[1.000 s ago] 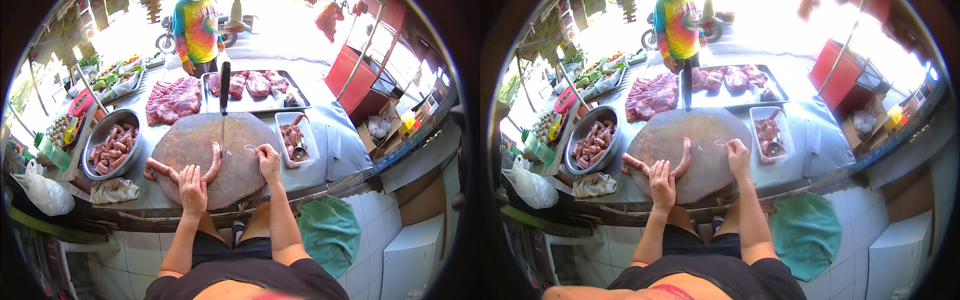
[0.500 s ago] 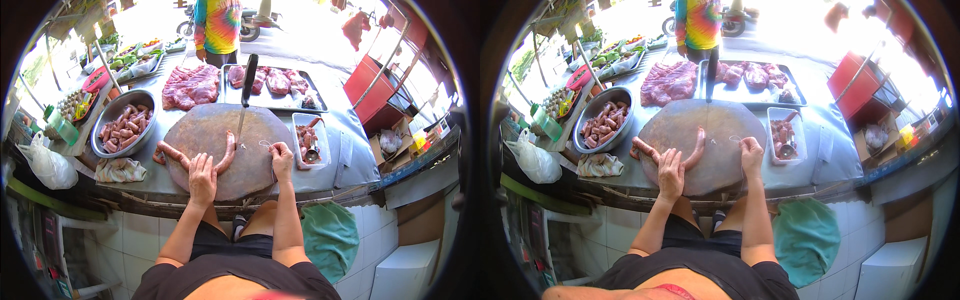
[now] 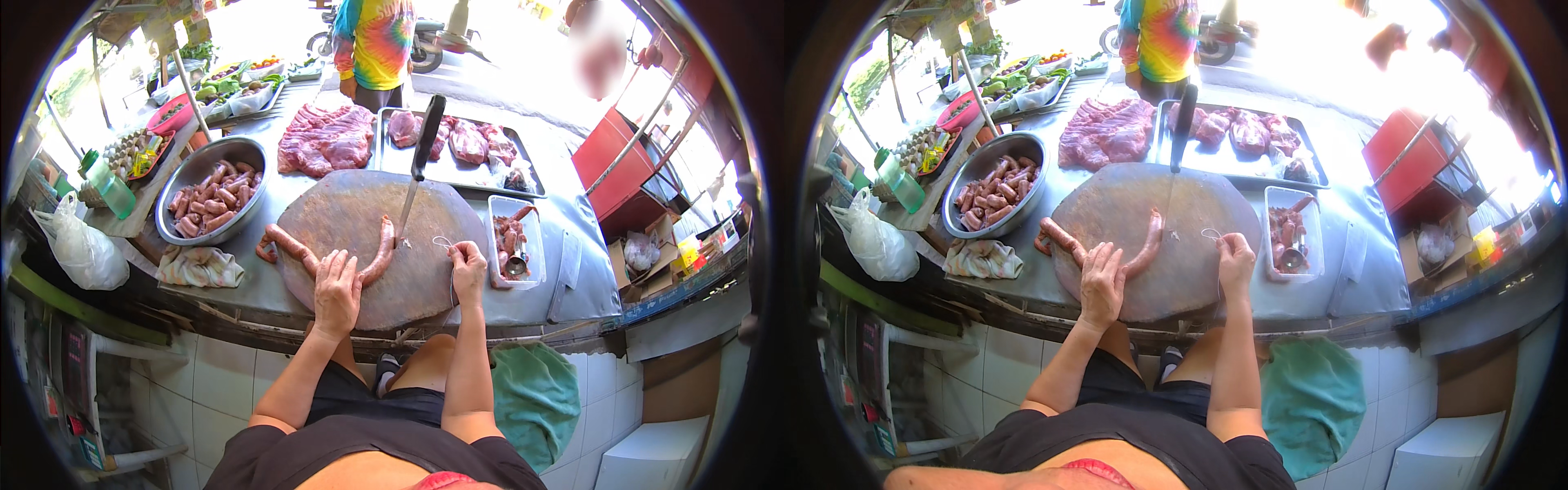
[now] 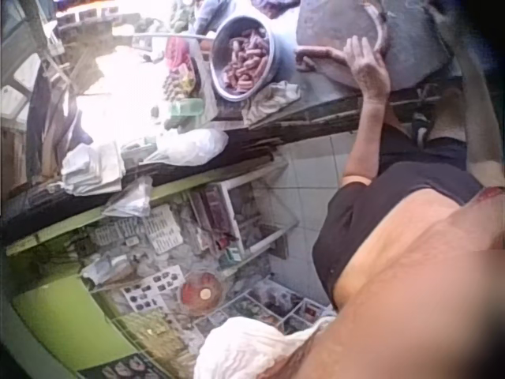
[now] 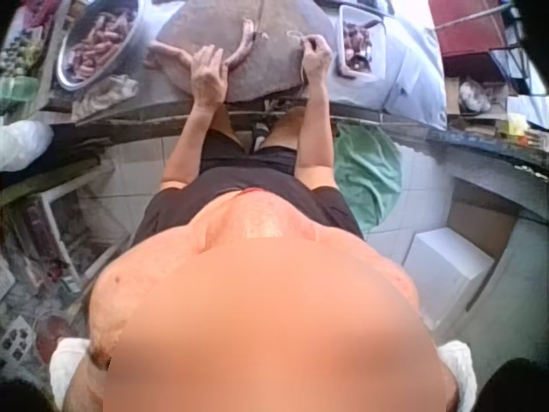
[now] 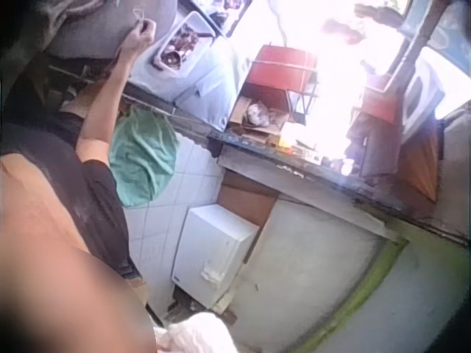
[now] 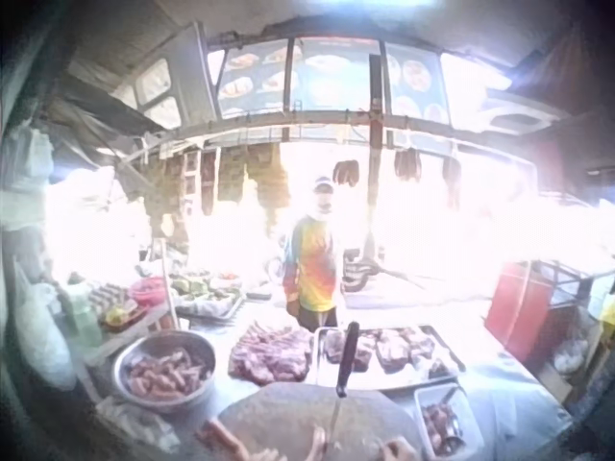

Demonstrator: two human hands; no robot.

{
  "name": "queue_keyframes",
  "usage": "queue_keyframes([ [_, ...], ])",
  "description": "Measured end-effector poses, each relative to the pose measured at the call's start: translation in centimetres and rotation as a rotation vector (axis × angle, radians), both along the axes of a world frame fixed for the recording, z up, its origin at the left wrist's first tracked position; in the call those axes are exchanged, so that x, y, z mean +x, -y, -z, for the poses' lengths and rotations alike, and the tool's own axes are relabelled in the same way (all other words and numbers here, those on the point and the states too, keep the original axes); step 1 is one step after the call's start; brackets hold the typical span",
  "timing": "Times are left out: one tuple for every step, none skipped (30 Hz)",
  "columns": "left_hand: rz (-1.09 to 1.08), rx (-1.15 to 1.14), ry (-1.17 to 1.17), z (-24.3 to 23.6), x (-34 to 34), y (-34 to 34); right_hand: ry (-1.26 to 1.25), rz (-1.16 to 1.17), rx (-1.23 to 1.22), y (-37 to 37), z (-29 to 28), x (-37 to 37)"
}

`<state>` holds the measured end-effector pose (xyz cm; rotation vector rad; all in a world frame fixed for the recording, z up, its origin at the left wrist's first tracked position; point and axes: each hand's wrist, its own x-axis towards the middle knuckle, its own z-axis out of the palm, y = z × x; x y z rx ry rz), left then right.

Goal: The person ties off sections of a long sausage casing using string, then cuts the sausage into links with a knife. They place the links into a metal bowl and later handle small cardboard tags, attaching them to the sausage links.

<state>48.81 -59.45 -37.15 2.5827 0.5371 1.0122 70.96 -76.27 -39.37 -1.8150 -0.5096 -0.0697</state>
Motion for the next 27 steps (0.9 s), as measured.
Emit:
queue_keyframes([
  [0.001,0.016,0.025,0.02,0.02,-0.01,-0.014,-0.002,0.014,0.01,-0.01,0.01],
  [-0.002,0.022,0.036,0.06,0.01,0.03,-0.018,-0.002,0.008,0.07,0.00,-0.03],
  [-0.004,0.028,0.042,0.08,0.01,0.07,-0.008,0.000,0.003,0.09,0.01,-0.04],
  [-0.002,0.025,0.045,0.11,0.02,0.10,0.002,0.003,-0.001,0.10,0.03,-0.05],
  [-0.004,0.025,0.046,0.13,0.01,0.14,0.007,0.014,-0.009,0.11,0.06,-0.07],
  [-0.011,0.028,0.047,0.13,0.03,0.15,0.018,0.018,-0.002,0.07,0.09,-0.05],
  [-0.001,0.027,0.047,0.14,0.03,0.15,0.026,0.027,0.001,0.05,0.13,-0.04],
  [-0.001,0.028,0.049,0.16,0.03,0.16,0.038,0.032,0.005,-0.03,0.15,0.01],
  [-0.009,0.039,0.049,0.17,0.02,0.13,0.030,0.036,-0.002,-0.09,0.18,0.05],
  [-0.007,0.013,0.023,0.19,0.00,0.12,0.024,0.038,-0.009,-0.12,0.20,0.08],
  [0.002,0.022,0.033,0.21,0.00,0.07,-0.006,0.050,-0.035,-0.17,0.22,0.12],
  [0.003,0.024,0.035,0.25,-0.01,0.07,0.001,0.053,-0.038,-0.17,0.23,0.14],
  [0.000,0.020,0.030,0.27,0.01,0.05,0.024,0.030,-0.005,-0.17,0.23,0.17],
  [0.002,0.020,0.038,0.32,0.01,0.06,0.014,0.025,0.001,-0.14,0.24,0.18],
  [-0.002,0.029,0.046,0.34,0.04,0.05,-0.025,0.037,-0.016,-0.11,0.23,0.18],
  [-0.004,0.037,0.052,0.37,0.05,0.07,0.005,0.023,-0.001,-0.08,0.23,0.18],
  [-0.007,0.042,0.056,0.39,0.05,0.09,0.005,0.024,-0.008,-0.03,0.23,0.16],
  [-0.006,0.035,0.047,0.41,0.04,0.11,0.004,0.025,-0.017,0.00,0.25,0.14],
  [-0.006,0.027,0.038,0.42,0.03,0.12,0.027,0.026,-0.010,0.03,0.27,0.11],
  [-0.013,0.018,0.032,0.43,0.02,0.12,0.050,0.027,-0.003,0.04,0.29,0.11],
  [-0.006,0.018,0.025,0.44,0.00,0.13,0.075,0.027,0.004,0.04,0.33,0.11],
  [-0.007,0.019,0.023,0.44,0.00,0.12,0.050,0.020,0.006,0.05,0.36,0.14],
  [-0.013,0.020,0.018,0.45,0.00,0.11,0.026,0.012,0.008,0.03,0.40,0.18],
  [-0.008,0.017,0.021,0.45,0.01,0.11,-0.009,0.016,0.000,0.03,0.45,0.22],
  [-0.009,0.014,0.020,0.45,0.02,0.10,0.008,0.007,0.010,0.02,0.49,0.28],
  [-0.014,0.011,0.014,0.45,0.03,0.10,0.014,0.008,0.009,0.01,0.54,0.32],
  [-0.011,0.012,0.019,0.44,0.05,0.11,0.021,0.009,0.008,0.01,0.58,0.36],
])
